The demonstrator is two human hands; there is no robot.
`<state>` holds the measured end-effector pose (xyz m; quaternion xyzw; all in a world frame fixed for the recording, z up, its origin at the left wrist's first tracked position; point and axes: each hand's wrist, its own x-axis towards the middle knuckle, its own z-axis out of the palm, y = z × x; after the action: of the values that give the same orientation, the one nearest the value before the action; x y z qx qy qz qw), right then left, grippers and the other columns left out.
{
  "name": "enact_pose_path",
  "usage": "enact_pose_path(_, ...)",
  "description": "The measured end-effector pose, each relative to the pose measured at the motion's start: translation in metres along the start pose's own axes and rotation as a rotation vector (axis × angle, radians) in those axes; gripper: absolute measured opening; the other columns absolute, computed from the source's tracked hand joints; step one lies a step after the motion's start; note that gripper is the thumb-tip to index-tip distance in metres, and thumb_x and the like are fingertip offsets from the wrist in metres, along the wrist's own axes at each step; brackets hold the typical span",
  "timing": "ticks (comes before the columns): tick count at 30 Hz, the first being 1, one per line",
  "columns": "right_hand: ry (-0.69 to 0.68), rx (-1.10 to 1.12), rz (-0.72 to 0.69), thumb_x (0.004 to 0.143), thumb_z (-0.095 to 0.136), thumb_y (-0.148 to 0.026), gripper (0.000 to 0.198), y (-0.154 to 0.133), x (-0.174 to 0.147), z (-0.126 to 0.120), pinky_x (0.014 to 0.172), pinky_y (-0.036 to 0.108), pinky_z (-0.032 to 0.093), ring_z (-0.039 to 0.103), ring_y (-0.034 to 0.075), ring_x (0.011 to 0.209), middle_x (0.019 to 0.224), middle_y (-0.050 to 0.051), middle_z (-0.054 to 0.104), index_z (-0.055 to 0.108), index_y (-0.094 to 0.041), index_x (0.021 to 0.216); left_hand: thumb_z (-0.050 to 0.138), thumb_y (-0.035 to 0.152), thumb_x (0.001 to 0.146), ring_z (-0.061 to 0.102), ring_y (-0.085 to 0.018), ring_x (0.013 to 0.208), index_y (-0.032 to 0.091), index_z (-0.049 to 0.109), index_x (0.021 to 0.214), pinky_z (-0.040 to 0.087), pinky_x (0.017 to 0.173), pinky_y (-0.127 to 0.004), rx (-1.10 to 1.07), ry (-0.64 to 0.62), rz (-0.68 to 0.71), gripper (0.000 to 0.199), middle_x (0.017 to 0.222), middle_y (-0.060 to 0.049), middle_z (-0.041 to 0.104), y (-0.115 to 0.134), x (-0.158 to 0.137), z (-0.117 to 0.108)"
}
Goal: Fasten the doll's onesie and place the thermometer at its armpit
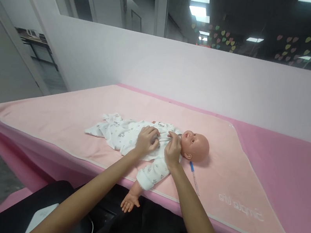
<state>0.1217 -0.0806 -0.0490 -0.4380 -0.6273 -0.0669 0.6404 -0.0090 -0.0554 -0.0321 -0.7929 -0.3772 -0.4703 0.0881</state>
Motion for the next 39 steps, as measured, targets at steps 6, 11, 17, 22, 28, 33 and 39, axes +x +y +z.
enact_pose_path(6, -0.084, -0.085, -0.159, 0.073, 0.035, -0.004, 0.03, -0.006, 0.001, -0.002, 0.077, 0.034, 0.045, 0.055, 0.018, 0.081, 0.083, 0.005, 0.061, 0.055, -0.019, 0.089, 0.044, 0.012, 0.063, 0.045, -0.018, 0.068, 0.02, 0.043, 0.068, 0.034, 0.067, -0.032, -0.024, 0.034, -0.023, 0.01, 0.067, -0.002, 0.053, -0.001, -0.002, 0.003)
enact_pose_path(11, -0.141, -0.178, -0.226, 0.076, 0.044, -0.009, 0.018, -0.01, 0.002, -0.003, 0.079, 0.034, 0.04, 0.053, 0.018, 0.079, 0.08, 0.004, 0.062, 0.055, -0.019, 0.086, 0.042, 0.014, 0.07, 0.047, -0.017, 0.065, 0.02, 0.044, 0.071, 0.034, 0.068, -0.032, -0.07, 0.07, -0.038, 0.006, 0.065, -0.001, 0.055, -0.001, -0.002, 0.004)
enact_pose_path(17, -0.17, -0.239, -0.21, 0.082, 0.046, -0.015, 0.012, -0.01, 0.004, -0.001, 0.073, 0.031, 0.037, 0.051, 0.017, 0.075, 0.075, 0.003, 0.062, 0.056, -0.02, 0.078, 0.042, 0.016, 0.073, 0.046, -0.017, 0.065, 0.02, 0.046, 0.071, 0.034, 0.067, -0.032, -0.098, 0.053, -0.049, 0.006, 0.065, -0.001, 0.055, -0.001, -0.001, 0.001)
enact_pose_path(22, -0.18, -0.236, -0.183, 0.085, 0.044, -0.018, 0.014, -0.008, 0.003, -0.001, 0.071, 0.03, 0.035, 0.05, 0.017, 0.074, 0.075, 0.002, 0.062, 0.057, -0.02, 0.08, 0.042, 0.012, 0.065, 0.043, -0.017, 0.064, 0.02, 0.043, 0.066, 0.032, 0.064, -0.032, -0.071, 0.036, -0.082, 0.008, 0.063, -0.001, 0.052, -0.001, -0.002, 0.0)
enact_pose_path(28, -0.197, -0.229, -0.167, 0.085, 0.044, -0.018, 0.015, -0.009, 0.004, -0.001, 0.071, 0.029, 0.035, 0.05, 0.016, 0.074, 0.075, 0.002, 0.062, 0.058, -0.019, 0.08, 0.043, 0.013, 0.062, 0.043, -0.018, 0.066, 0.02, 0.039, 0.064, 0.032, 0.065, -0.032, -0.037, 0.005, -0.066, 0.008, 0.064, -0.002, 0.05, -0.001, -0.001, 0.0)
enact_pose_path(33, -0.193, -0.232, -0.175, 0.086, 0.044, -0.019, 0.015, -0.009, 0.004, -0.001, 0.07, 0.029, 0.036, 0.05, 0.017, 0.074, 0.074, 0.003, 0.062, 0.058, -0.019, 0.08, 0.041, 0.014, 0.064, 0.044, -0.017, 0.063, 0.021, 0.039, 0.064, 0.033, 0.065, -0.032, -0.057, 0.01, -0.06, 0.007, 0.062, -0.001, 0.05, -0.002, -0.002, 0.002)
enact_pose_path(39, -0.176, -0.233, -0.188, 0.085, 0.044, -0.018, 0.014, -0.009, 0.003, -0.001, 0.07, 0.03, 0.036, 0.05, 0.017, 0.073, 0.073, 0.002, 0.061, 0.058, -0.019, 0.08, 0.039, 0.015, 0.07, 0.046, -0.017, 0.062, 0.02, 0.045, 0.069, 0.034, 0.068, -0.033, -0.095, 0.007, -0.094, 0.008, 0.062, -0.001, 0.053, -0.002, -0.001, 0.0)
